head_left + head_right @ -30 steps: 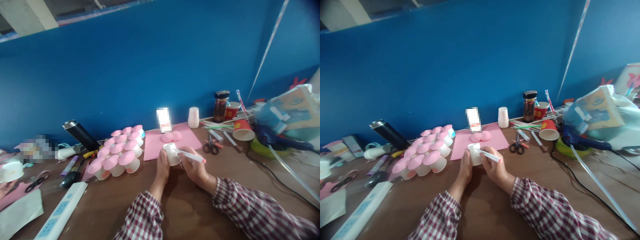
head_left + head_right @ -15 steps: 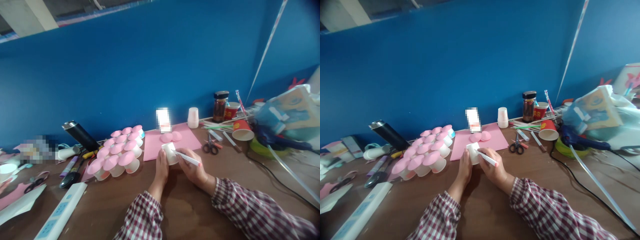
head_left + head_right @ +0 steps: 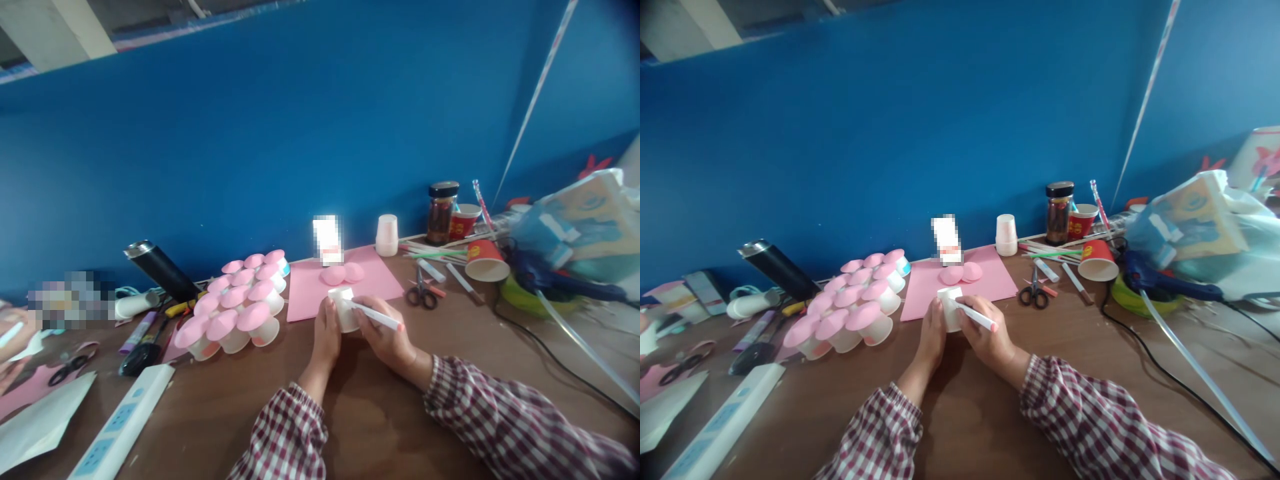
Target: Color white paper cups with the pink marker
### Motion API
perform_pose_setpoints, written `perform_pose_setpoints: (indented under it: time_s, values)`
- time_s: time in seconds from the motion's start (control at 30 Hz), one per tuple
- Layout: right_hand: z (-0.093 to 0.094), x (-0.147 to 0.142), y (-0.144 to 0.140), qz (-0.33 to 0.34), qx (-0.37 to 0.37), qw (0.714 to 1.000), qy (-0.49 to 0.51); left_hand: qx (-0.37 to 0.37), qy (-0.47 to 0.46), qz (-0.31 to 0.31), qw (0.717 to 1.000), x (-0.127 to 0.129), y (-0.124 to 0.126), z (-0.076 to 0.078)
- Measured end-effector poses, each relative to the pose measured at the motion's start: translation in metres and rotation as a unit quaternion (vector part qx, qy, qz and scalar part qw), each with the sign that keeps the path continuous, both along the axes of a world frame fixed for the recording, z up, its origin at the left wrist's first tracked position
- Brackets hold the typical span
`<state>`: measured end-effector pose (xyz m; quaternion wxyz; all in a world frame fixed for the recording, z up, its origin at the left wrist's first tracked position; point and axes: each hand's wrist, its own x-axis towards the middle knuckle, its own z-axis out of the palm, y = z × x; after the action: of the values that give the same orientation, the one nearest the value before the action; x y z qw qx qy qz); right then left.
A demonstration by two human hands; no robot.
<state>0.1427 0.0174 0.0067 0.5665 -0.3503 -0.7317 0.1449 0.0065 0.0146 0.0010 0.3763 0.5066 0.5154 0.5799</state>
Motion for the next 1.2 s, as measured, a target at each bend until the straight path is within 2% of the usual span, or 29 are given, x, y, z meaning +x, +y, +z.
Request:
perform_pose_setpoints:
  time_s: [0.4, 0.7, 1.2]
  values:
    - [-0.0019, -0.0001, 0.0012, -0.004, 0.004, 1.000, 0.003, 0.017, 0.024, -0.021, 0.999, 0.0008, -0.0017, -0.0004]
    - [0.0000, -0.0007, 0.0011, -0.006, 0.013, 1.000, 0.000, 0.017, 0.050, -0.012, 0.999, -0.0005, 0.0000, -0.0030]
    - [0.0019, -0.0008, 0.0010, -0.019, -0.005, 1.000, 0.005, -0.014, 0.031, 0.003, 0.999, 0.0009, -0.0004, -0.0005]
